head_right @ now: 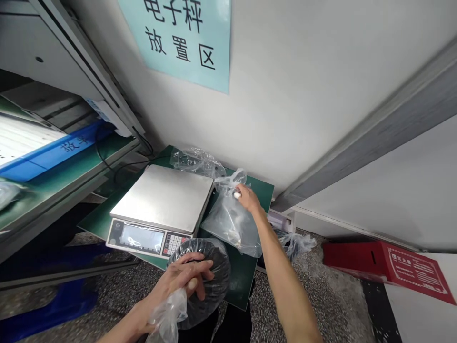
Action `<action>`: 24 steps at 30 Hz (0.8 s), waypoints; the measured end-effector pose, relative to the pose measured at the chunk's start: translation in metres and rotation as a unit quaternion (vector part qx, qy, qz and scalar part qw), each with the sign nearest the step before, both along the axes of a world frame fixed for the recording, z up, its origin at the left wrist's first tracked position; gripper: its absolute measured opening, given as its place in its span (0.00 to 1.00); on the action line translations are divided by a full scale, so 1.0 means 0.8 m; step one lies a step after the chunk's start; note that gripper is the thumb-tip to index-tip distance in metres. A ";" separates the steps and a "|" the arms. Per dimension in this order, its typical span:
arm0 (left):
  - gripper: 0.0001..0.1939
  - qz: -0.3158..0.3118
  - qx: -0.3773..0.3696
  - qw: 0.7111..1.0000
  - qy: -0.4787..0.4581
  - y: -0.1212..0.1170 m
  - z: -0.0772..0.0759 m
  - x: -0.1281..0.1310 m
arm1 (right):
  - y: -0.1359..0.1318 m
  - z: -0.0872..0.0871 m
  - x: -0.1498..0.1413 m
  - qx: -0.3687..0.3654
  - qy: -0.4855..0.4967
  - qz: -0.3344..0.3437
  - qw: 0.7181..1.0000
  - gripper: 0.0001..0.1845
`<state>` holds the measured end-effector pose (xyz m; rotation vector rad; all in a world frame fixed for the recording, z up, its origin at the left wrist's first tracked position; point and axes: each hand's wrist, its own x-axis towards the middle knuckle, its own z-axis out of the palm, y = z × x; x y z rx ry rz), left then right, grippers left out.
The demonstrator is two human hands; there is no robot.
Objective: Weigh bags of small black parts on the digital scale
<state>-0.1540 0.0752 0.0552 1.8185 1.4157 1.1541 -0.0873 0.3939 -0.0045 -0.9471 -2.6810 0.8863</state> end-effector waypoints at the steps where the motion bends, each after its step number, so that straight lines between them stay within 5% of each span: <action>1: 0.20 0.003 -0.002 1.000 0.000 0.000 0.000 0.000 | -0.010 0.002 0.009 0.002 0.000 -0.007 1.000 0.28; 5: 0.20 -0.005 0.005 1.000 -0.002 -0.001 0.000 -0.002 | -0.074 0.012 0.064 0.061 0.013 -0.021 0.998 0.44; 8: 0.20 -0.011 -0.007 1.000 -0.001 -0.001 0.001 -0.003 | -0.132 0.005 0.102 0.079 -0.143 0.077 0.984 0.45; 11: 0.19 0.001 -0.017 1.000 -0.009 -0.001 0.001 -0.004 | -0.162 -0.005 0.120 0.086 -0.256 0.070 0.960 0.42; 17: 0.20 0.004 -0.018 1.000 -0.010 0.000 -0.001 -0.003 | -0.104 0.025 0.107 0.091 -0.200 0.063 0.973 0.33; 21: 0.20 0.033 -0.006 0.999 -0.020 0.001 -0.001 0.000 | -0.060 0.060 0.094 0.135 -0.149 -0.018 0.979 0.32; 24: 0.21 0.037 0.000 0.999 -0.028 0.001 -0.002 0.002 | -0.050 0.061 0.084 0.169 -0.105 -0.060 0.978 0.32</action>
